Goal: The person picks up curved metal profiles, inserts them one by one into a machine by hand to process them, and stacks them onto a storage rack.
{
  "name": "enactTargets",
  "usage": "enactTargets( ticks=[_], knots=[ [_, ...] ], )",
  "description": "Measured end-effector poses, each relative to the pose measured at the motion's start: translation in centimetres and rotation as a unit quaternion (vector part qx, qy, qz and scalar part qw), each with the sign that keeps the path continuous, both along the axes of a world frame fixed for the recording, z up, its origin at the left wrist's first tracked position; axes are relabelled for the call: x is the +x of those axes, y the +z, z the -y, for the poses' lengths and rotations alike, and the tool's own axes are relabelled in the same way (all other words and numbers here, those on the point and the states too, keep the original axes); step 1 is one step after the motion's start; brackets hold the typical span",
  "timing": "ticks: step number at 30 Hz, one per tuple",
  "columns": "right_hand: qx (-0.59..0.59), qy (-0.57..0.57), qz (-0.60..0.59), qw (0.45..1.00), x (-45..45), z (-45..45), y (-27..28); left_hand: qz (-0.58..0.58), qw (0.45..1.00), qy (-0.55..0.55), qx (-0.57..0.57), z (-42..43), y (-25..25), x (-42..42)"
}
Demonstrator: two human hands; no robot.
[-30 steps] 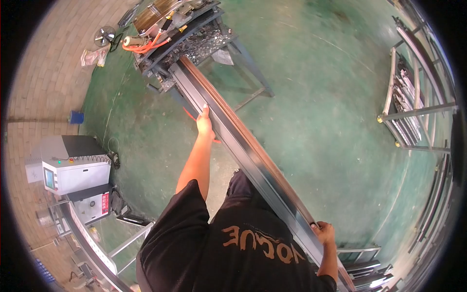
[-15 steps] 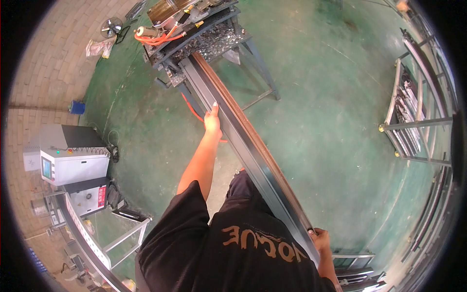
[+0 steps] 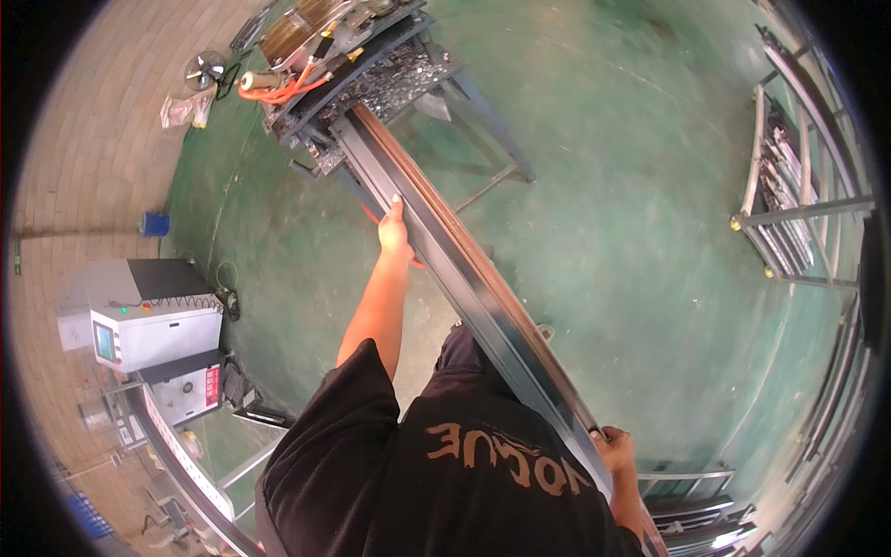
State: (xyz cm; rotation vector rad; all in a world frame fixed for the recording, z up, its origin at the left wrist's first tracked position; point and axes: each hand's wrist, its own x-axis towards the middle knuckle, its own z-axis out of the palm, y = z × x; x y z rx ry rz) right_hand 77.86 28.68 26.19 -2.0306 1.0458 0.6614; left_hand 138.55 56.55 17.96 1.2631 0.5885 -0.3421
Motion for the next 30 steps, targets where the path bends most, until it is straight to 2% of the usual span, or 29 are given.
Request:
enactTargets(
  ticks=[2, 4, 7, 11, 15, 22, 24, 25, 30],
  knots=[
    [-0.029, -0.009, 0.001, 1.0, 0.1, -0.5, -0.4, -0.008, 1.0, 0.019, 0.012, 0.2, 0.8, 0.3],
    [-0.043, 0.028, 0.057, 0.997, -0.1, -0.6, -1.6, -0.017, 1.0, 0.007, 0.016, -0.3, 0.2, 0.8],
    [0.006, 0.045, -0.01, 0.999, 1.6, -0.4, -1.3, -0.014, 1.0, 0.003, 0.018, -0.5, 0.4, 1.7],
    [-0.004, 0.033, 0.033, 0.999, 2.9, -1.0, -2.1, -0.025, 0.998, 0.0, 0.056, -0.8, 0.1, 3.9],
    [0.005, 0.05, 0.039, 0.998, 5.7, -0.7, -2.1, -0.044, 0.998, -0.004, 0.04, -0.7, 0.7, 6.0],
    [0.004, 0.054, -0.027, 0.998, 6.7, -1.2, -1.9, -0.036, 0.999, 0.018, 0.017, -0.9, 0.5, 5.9],
    [-0.02, 0.029, 0.045, 0.998, 6.1, -1.4, -2.9, -0.032, 0.999, 0.02, 0.022, -1.7, -0.9, 6.2],
    [-0.023, 0.026, 0.043, 0.998, 6.7, -1.3, -2.9, -0.021, 1.0, 0.009, -0.014, -1.5, -0.7, 6.1],
    [-0.02, 0.008, 0.021, 1.0, 6.7, -1.7, -2.2, -0.031, 0.999, 0.004, -0.01, -1.1, 0.2, 5.9]
  ],
)
